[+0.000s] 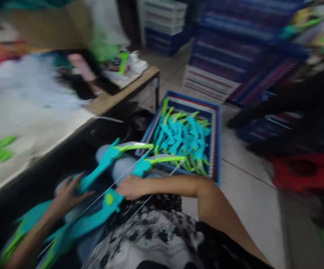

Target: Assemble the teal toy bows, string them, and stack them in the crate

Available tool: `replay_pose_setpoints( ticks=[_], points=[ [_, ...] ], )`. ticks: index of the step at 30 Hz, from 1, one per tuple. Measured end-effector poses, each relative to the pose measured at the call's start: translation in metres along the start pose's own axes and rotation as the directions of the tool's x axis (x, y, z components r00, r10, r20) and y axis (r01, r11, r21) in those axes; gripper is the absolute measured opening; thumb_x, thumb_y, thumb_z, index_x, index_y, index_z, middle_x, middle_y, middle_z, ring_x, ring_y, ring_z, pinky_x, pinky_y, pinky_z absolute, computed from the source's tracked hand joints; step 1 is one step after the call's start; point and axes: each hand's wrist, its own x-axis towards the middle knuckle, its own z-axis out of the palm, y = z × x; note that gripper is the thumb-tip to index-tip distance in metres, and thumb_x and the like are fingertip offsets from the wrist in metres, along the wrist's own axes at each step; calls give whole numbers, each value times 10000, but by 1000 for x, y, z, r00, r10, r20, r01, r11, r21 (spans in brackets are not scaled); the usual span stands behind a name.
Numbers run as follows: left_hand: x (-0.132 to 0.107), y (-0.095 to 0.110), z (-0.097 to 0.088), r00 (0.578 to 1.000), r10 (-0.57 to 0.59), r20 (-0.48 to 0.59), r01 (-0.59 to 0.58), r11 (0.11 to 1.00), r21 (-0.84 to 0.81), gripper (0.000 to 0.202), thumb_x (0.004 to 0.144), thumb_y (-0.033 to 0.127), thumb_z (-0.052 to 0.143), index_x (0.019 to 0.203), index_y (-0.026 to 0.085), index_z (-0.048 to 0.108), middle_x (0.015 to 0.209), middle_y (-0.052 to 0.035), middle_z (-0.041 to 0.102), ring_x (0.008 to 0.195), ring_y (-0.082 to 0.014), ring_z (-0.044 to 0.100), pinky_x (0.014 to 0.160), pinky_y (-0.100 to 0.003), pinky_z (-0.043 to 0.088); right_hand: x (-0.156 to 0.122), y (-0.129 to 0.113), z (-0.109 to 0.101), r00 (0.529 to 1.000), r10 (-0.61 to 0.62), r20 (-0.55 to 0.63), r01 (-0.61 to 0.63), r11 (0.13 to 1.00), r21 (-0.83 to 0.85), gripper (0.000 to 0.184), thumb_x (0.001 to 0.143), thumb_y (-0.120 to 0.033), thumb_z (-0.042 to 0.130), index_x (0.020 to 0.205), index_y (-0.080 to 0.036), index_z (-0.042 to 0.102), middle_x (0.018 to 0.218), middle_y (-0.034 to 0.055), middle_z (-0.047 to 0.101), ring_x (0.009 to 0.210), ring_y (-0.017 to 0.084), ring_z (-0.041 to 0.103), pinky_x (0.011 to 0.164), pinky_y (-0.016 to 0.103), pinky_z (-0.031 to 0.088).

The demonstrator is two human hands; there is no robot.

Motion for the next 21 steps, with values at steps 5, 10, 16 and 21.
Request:
replay_pose_setpoints(
  ticks=[5,10,16,21],
  points=[
    [-13,-28,9,994,-102,37,108,931,-349,934,683,556,631,1426,126,261,1466,-170,304,1341,-319,312,1082,-422,312,1,5,3,1000,15,15,-16,997,72,340,820,-236,554,1139,-121,529,1011,113,624,937,227,575,871,399,421],
    [-27,-35,-16,972,-235,26,196,740,-644,764,776,554,498,1382,110,356,1369,-154,466,1233,-265,474,1002,-385,411,2,2,12,999,31,39,-34,996,79,475,794,-233,601,1236,-109,478,1069,133,607,1024,260,543,934,436,378],
    [-63,-49,-26,926,-337,-170,228,859,-457,536,801,413,514,1256,129,513,1252,-126,564,1136,-250,536,997,-395,411,11,8,7,998,-15,56,8,992,122,428,761,-191,633,1154,-105,489,999,121,598,952,253,543,850,412,424],
    [-55,-29,10,971,-213,-106,199,972,-126,770,686,258,654,1378,151,334,1322,-159,453,1215,-299,435,1010,-435,375,14,12,-1,997,-80,-8,80,990,118,317,744,-210,665,1023,-138,531,1003,109,539,929,238,513,810,381,449]
  ],
)
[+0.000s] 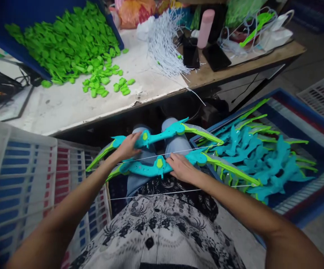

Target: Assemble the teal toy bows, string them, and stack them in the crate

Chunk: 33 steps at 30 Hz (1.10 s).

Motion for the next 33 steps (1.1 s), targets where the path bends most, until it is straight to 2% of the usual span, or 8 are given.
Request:
replay_pose_setpoints(
  ticks=[11,16,19,21,25,27,30,33],
  points=[
    [12,20,16,999,42,-30,-31,951,307,669,735,258,617,1330,76,372,1111,-170,512,1053,-322,462,904,-414,409,2,-1,0,999,-36,-11,35,999,-26,444,750,-297,692,1111,-117,508,1028,114,533,953,245,490,824,385,430],
    [18,12,6,999,5,35,-12,979,204,608,769,297,548,1339,147,401,1105,-149,555,1064,-312,499,911,-399,416,3,-4,-16,997,-36,63,38,999,-26,341,800,-320,642,1061,-124,543,1006,108,557,931,220,517,801,348,412],
    [29,7,-19,974,-26,224,27,1000,-2,545,761,445,549,1242,191,509,1057,-92,615,1005,-279,566,884,-345,441,13,-1,-40,980,-48,191,43,999,32,294,808,-329,637,1016,-126,594,951,92,604,850,185,559,751,299,404],
    [39,7,-36,890,-7,457,92,982,-165,534,726,556,564,1120,195,593,967,-63,652,921,-266,601,826,-330,469,29,7,-56,928,-83,362,52,994,95,248,775,-340,671,911,-134,652,804,48,629,717,153,562,669,264,389],
    [65,9,-50,523,119,844,345,876,-337,464,638,583,661,863,177,679,785,-40,673,794,-237,622,738,-326,501,73,33,-72,691,-191,698,-53,949,312,250,601,-323,798,597,-122,649,447,-62,480,466,74,437,547,221,350],
    [78,4,-48,459,133,878,428,833,-350,442,562,539,741,798,168,687,755,-42,677,772,-223,624,736,-324,504,93,48,-72,622,-183,761,-215,895,391,261,541,-287,827,618,-101,661,441,-66,499,448,65,454,544,210,376],
    [83,-4,-55,594,-10,804,495,792,-356,512,496,506,792,860,161,687,786,-56,692,772,-220,633,720,-318,511,107,65,-78,716,-98,691,-332,823,461,258,675,-285,745,750,-48,678,550,13,616,503,105,551,582,241,437],
    [63,16,-78,852,-188,488,355,894,-275,498,701,560,644,962,137,654,850,-63,684,801,-210,633,725,-327,517,93,69,-102,859,23,512,-323,800,505,246,846,-270,567,816,-47,666,686,50,662,609,109,586,646,233,443]
  ],
)
